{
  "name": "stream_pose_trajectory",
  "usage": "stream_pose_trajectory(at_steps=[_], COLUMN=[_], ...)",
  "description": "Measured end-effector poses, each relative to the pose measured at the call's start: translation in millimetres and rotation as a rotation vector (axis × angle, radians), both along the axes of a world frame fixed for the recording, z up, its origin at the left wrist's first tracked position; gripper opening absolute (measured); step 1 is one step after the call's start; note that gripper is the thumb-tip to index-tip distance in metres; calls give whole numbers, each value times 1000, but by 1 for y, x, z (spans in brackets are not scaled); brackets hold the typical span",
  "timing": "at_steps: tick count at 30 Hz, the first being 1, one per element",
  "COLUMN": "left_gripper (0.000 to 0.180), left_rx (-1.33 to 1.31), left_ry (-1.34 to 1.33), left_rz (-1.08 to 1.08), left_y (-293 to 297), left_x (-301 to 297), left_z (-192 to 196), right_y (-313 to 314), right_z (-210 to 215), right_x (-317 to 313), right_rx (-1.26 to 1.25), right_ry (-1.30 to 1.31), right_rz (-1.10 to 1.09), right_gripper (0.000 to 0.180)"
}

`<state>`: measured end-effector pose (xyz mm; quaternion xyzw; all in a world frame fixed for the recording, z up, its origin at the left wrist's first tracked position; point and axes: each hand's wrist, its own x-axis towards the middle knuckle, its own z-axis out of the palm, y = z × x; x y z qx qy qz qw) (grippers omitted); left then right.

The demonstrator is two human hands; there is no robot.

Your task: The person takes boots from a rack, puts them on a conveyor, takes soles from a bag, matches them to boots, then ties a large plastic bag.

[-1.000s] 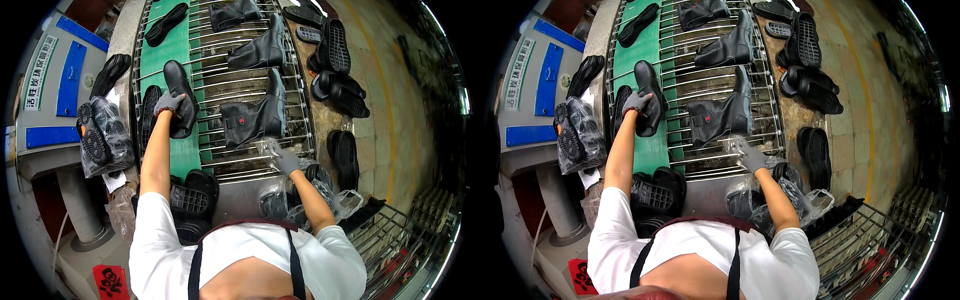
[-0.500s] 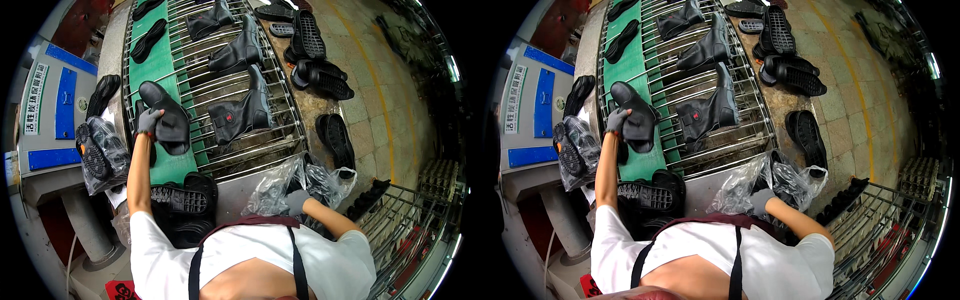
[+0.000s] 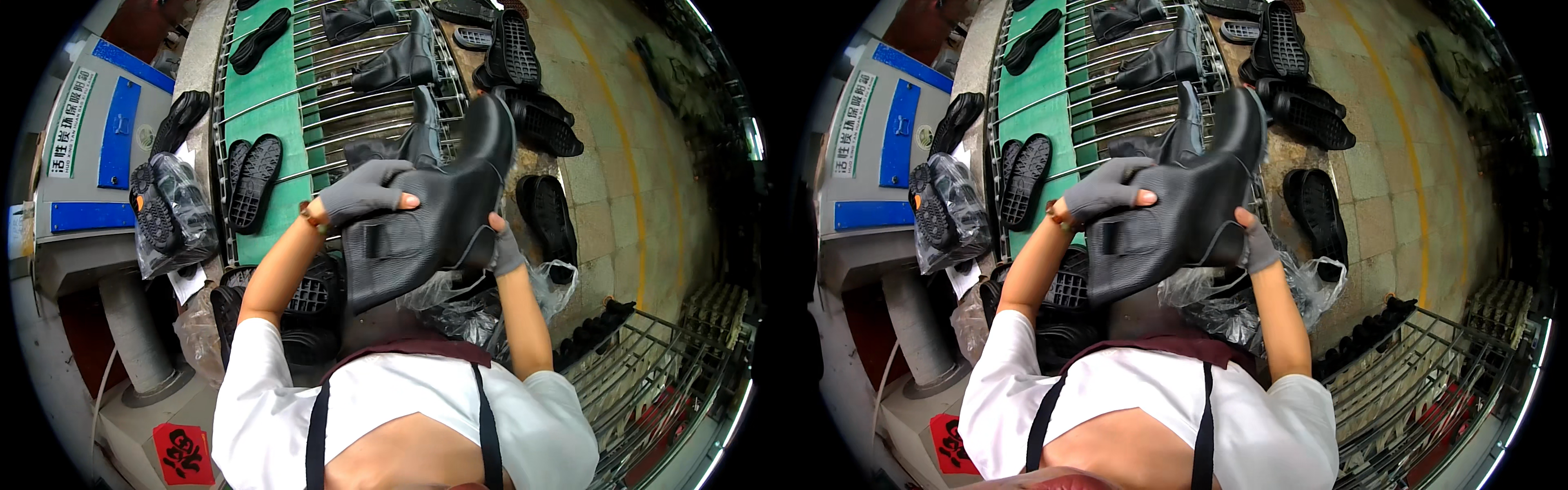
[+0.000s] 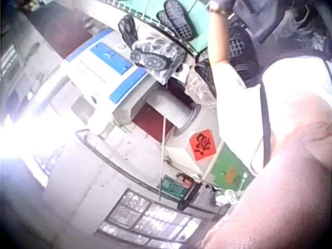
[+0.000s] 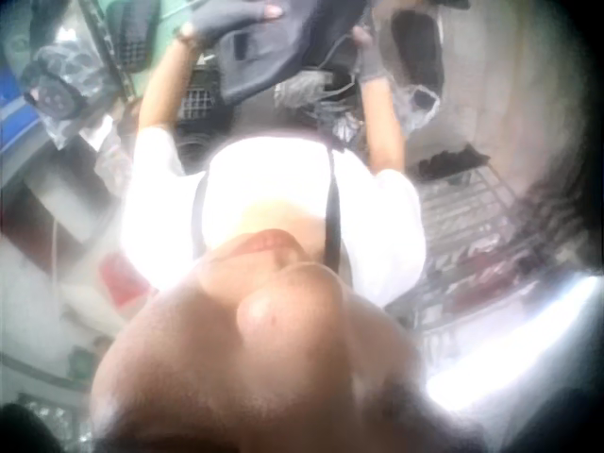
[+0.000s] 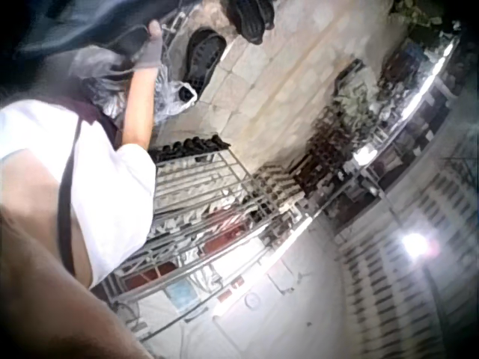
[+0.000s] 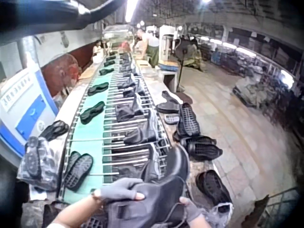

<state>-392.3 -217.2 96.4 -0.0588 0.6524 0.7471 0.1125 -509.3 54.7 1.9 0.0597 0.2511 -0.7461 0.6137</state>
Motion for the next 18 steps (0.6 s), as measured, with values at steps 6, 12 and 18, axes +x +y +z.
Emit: stream_pose_trajectory(at_steps=[6, 12, 18], left_gripper=[47, 101, 101], left_rx=[-1193, -1574, -1392], left_ry=[-27, -288, -426], left_rz=[138, -35, -45], left_y=[7, 6, -19], left_x=[-54, -78, -89], left_z=[-169, -228, -213], right_y=[61, 46, -3], right_z=[-41, -71, -107], right_x=[-32, -65, -89], right_rx=[197, 461, 738], right_ry=[-78, 129, 439], right_rz=[-89, -25, 151], right_gripper=[71, 61, 64])
